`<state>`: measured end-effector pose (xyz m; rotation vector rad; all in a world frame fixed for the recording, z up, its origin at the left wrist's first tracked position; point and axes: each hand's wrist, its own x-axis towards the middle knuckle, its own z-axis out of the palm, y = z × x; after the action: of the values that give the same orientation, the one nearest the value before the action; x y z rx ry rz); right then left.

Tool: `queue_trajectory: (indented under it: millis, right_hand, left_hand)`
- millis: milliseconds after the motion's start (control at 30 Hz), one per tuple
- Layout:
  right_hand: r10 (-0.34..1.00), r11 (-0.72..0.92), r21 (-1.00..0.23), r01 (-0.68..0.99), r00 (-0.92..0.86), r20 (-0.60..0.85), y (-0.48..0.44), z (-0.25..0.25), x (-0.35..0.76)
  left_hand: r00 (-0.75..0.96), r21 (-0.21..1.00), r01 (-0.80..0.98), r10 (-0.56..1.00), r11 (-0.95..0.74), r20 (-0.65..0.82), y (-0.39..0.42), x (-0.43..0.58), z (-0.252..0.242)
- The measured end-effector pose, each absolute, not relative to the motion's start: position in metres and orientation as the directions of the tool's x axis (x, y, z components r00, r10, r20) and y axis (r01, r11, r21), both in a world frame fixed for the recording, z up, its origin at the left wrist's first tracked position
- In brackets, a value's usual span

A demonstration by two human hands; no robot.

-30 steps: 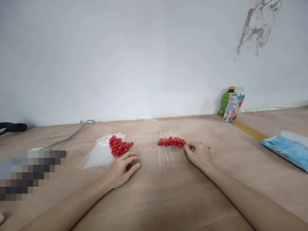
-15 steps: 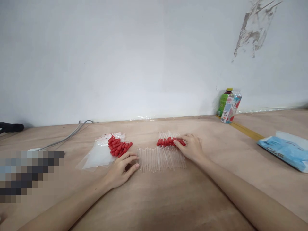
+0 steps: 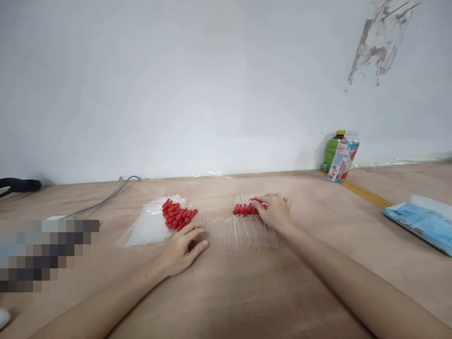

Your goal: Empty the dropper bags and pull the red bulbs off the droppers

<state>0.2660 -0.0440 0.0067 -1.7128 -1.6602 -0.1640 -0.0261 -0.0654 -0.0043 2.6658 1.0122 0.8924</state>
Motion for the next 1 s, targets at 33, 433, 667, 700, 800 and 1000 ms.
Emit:
queue_trajectory:
  millis: [33, 433, 667, 700, 800, 1000]
  right_hand:
    - [0.802, 0.123, -0.461, 0.879, 0.186, 0.568, -0.043, 0.007, 0.266]
    - [0.627, 0.652, -0.278, 0.705, -0.296, 0.721, -0.104, -0.016, 0.234]
    - [0.565, 0.708, -0.154, 0.689, -0.422, 0.709, -0.109, -0.016, 0.223]
    - [0.574, 0.701, -0.158, 0.696, -0.418, 0.704, -0.110, -0.014, 0.222]
    - [0.580, 0.676, -0.139, 0.724, -0.406, 0.706, -0.112, -0.010, 0.214]
    - [0.459, 0.662, 0.004, 0.749, -0.409, 0.789, -0.108, -0.015, 0.190]
  left_hand:
    - [0.590, 0.337, 0.560, 0.650, -0.757, 0.479, -0.065, -0.027, -0.005]
    - [0.657, -0.082, 0.521, 0.337, -0.850, 0.675, -0.066, -0.022, -0.001]
    - [0.686, -0.156, 0.425, 0.205, -0.892, 0.698, -0.068, -0.015, -0.007]
    - [0.685, -0.157, 0.428, 0.206, -0.890, 0.699, -0.068, -0.014, -0.009]
    - [0.700, -0.191, 0.431, 0.193, -0.882, 0.688, -0.069, -0.011, -0.010]
    - [0.719, -0.265, 0.409, 0.130, -0.873, 0.683, -0.073, -0.006, -0.006]
